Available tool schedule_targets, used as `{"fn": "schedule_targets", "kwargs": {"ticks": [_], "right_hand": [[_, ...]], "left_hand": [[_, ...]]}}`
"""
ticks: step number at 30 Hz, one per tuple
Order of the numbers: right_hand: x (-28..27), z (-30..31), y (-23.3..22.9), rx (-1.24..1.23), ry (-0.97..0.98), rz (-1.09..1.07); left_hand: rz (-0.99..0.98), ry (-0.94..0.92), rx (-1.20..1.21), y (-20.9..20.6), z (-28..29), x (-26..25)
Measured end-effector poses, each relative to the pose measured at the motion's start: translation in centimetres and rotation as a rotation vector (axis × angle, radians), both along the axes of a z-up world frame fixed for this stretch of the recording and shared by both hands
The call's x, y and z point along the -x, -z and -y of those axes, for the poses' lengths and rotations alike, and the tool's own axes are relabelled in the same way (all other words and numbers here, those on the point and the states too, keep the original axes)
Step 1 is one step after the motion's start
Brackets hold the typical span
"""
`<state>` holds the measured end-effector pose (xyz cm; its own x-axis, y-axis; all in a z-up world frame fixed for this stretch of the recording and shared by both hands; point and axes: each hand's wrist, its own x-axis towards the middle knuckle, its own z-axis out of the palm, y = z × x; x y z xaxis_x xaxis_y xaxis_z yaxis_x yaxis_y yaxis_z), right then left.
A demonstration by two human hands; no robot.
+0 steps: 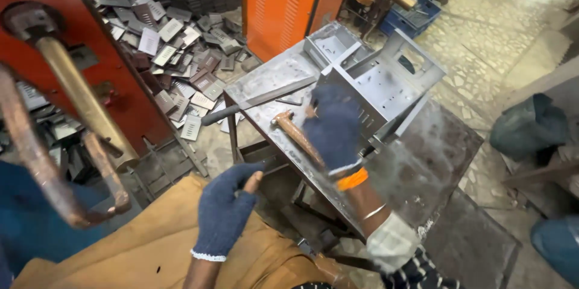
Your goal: The person picks sheet metal panels from a crate, positions each panel under a manual lever press, and pulls the lever down to bend the panel edges. They set finished panels on the work table, hammer one panel flat, and file edges by hand.
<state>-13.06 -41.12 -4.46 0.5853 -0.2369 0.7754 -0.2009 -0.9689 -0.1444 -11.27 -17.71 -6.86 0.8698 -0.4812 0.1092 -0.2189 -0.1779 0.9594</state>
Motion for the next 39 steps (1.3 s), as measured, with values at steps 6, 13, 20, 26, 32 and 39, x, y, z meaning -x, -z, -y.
{"fn": "schedule_targets", "kwargs": {"ticks": [6, 13, 20, 26, 32, 39], "right_hand": [[-0.9, -11.9, 8.2, -0.378, -0.591, -0.459], [-0.7, -24.4, 8.9, -0.469, -1.079, -0.572], [0.4, -28.8, 7.5, -0.48, -1.277, -0.611], [1.2, -29.1, 9.0, -0.474, -1.404, -0.673], [1.3, -29.4, 8.4, -0.473, -1.448, -0.679], [2.3, -31.4, 5.4, -0.449, -1.521, -0.76]], "left_hand": [[0.374, -0.296, -0.389, 4.5, -7.7, -1.1], [0.211, -0.72, -0.513, 8.2, -20.5, 1.2], [0.416, -1.237, -0.984, 16.7, -32.2, 8.0], [-0.424, -1.138, -1.104, 27.1, -36.3, 14.6], [-0.326, -1.03, -1.23, 27.8, -37.8, 14.5], [-0.318, -1.021, -1.115, 10.9, -37.3, 10.2]]}}
